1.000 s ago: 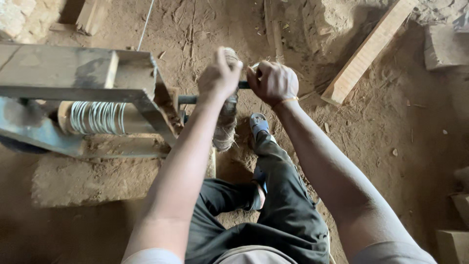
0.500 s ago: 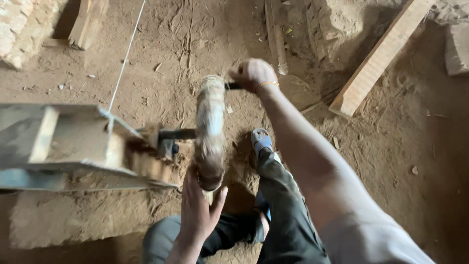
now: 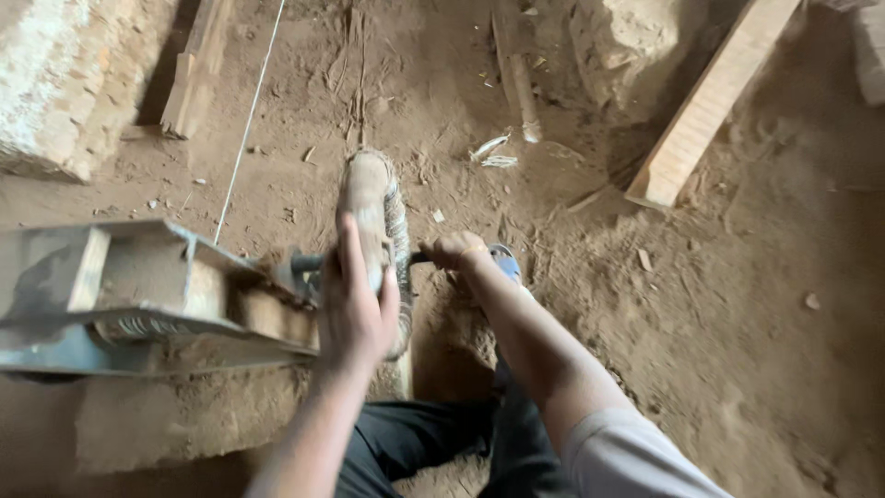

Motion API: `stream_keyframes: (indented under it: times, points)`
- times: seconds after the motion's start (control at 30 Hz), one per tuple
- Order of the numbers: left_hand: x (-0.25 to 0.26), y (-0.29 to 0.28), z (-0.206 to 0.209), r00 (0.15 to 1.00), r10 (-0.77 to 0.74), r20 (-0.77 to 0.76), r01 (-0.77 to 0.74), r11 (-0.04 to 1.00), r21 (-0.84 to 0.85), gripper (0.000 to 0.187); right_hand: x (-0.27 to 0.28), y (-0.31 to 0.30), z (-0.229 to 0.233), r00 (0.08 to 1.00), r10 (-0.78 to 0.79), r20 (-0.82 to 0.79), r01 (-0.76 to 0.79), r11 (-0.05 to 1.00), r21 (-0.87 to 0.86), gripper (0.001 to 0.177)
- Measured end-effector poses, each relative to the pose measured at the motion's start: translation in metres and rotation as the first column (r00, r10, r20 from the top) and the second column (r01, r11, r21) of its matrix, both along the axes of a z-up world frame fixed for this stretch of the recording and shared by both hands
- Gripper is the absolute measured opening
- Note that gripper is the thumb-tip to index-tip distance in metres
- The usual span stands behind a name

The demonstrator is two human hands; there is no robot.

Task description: The person winds a length of rope onto a spindle using a hand-cranked winding machine while seated on the floor.

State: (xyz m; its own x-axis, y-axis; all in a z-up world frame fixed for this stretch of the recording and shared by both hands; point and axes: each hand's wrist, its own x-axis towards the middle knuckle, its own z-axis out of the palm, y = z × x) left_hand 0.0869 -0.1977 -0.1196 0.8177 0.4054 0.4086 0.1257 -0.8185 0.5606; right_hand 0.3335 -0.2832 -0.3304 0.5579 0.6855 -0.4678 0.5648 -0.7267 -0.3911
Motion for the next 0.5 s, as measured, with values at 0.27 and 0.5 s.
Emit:
stream_keyframes:
  times: [0.27, 0.5]
  points:
    - [0.074, 0.03, 0.075, 0.893, 0.062, -0.446, -0.2, 0.942, -0.27, 0.078, -0.079, -0.042, -0.03, 0.941, 0.282, 0.187, -0.296, 0.954, 0.049, 0.02]
    - [-0.037, -0.024, -0.002, 0.968, 0.001, 0.253, -0.034, 0.991, 0.126, 0.098, -0.141, -0.075, 0.081, 0.905, 0.335, 0.261, -0.352, 0.936, 0.022, 0.029]
